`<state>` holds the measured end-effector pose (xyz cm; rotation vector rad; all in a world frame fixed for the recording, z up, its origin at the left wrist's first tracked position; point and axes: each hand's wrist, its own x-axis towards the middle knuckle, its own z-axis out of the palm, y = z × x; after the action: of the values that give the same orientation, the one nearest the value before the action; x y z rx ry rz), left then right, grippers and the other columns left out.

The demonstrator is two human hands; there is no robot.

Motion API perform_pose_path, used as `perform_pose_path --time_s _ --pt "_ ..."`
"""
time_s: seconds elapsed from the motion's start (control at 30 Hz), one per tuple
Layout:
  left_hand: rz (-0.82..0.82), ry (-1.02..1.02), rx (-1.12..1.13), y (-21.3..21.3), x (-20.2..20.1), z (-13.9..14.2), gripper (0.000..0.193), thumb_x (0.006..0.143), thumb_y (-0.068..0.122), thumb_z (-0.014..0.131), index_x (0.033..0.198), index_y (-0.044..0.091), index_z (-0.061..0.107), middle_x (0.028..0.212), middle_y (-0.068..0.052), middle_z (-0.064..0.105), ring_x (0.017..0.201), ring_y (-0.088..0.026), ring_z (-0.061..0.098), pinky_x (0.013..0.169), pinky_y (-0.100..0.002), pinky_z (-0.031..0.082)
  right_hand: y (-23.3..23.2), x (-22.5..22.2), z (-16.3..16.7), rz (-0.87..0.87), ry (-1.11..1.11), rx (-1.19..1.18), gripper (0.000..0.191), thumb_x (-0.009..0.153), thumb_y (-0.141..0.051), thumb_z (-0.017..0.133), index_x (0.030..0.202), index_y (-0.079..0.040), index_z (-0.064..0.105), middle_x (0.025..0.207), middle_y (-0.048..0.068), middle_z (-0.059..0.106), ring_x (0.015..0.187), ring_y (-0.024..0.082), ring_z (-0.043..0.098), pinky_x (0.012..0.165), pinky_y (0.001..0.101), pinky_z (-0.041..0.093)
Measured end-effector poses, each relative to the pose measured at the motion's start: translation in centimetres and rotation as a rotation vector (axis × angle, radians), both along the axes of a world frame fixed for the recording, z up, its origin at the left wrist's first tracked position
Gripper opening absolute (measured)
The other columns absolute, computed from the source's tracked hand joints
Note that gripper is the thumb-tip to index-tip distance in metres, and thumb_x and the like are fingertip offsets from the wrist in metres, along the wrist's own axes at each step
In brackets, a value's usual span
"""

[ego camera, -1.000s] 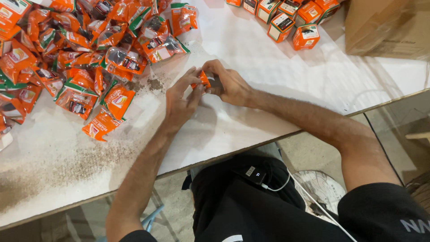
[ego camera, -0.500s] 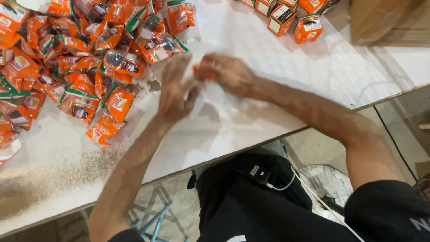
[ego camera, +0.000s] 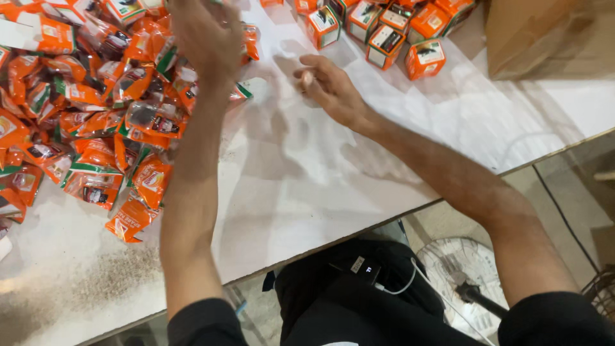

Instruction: The person picks up small orange packets from a pile on the table and places them into small cardboard boxes, closing each box and setting it with the finished boxes. They repeat this packing cycle continuously, occasionally reaching deeper into the pile to gather more packets.

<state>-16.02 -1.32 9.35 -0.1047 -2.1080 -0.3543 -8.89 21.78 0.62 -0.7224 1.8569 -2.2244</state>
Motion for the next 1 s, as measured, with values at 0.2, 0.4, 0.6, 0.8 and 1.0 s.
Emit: perform_pose_path --time_s 0.2,0.4,0.6,0.8,1.0 --pt "-0.729 -0.366 -0.100 5.4 11.2 -6.6 0.089 0.085 0.012 0.066 0.158 -0.008 0.019 0.162 -0.032 0.025 0.153 -0.047 0.029 0.130 -0.047 0.029 -0.5 -0.6 0.3 0.115 -0.438 -0.266 0.042 0.105 -0.043 0.052 0.133 -0.012 0.049 0.119 0.004 0.063 0.107 0.013 0.067 0.089 0.0345 0.061" --pt "-0.926 -0.370 0.257 -1.4 3.6 -3.4 0.094 0.084 0.002 0.061 0.167 0.002 0.016 0.175 -0.018 0.018 0.164 -0.035 0.015 0.138 -0.038 0.010 0.0 1.1 2.9 0.136 -0.354 -0.012 0.045 0.093 -0.034 0.059 0.130 -0.013 0.047 0.111 0.006 0.068 0.080 0.017 0.069 0.066 0.0321 0.060" --pt "-0.241 -0.813 -0.508 -2.4 1.5 -2.3 0.075 0.081 0.011 0.069 0.151 0.014 0.039 0.156 -0.026 0.031 0.133 -0.050 0.037 0.113 -0.056 0.026 1.9 -0.8 2.7 0.388 -0.872 -0.691 0.048 0.098 -0.041 0.065 0.121 0.000 0.060 0.091 0.021 0.070 0.065 0.022 0.066 0.055 0.0293 0.053" --pt "-0.174 -0.942 -0.348 -0.7 1.3 -1.8 0.051 0.085 -0.001 0.066 0.133 0.008 0.052 0.137 -0.024 0.051 0.117 -0.046 0.060 0.097 -0.051 0.051 2.4 -1.7 2.2 0.405 -0.797 -0.167 0.045 0.096 -0.042 0.060 0.126 -0.009 0.061 0.105 0.010 0.070 0.078 0.019 0.072 0.067 0.0329 0.062" --pt "-0.385 -0.003 0.334 0.4 6.1 -1.1 0.039 0.092 -0.009 0.070 0.122 0.008 0.054 0.108 -0.014 0.056 0.090 -0.030 0.064 0.081 -0.041 0.056 0.7 -2.2 3.3 0.275 -0.677 -0.325 0.054 0.100 -0.056 0.055 0.114 -0.006 0.069 0.087 0.008 0.074 0.063 0.016 0.069 0.054 0.0271 0.055"
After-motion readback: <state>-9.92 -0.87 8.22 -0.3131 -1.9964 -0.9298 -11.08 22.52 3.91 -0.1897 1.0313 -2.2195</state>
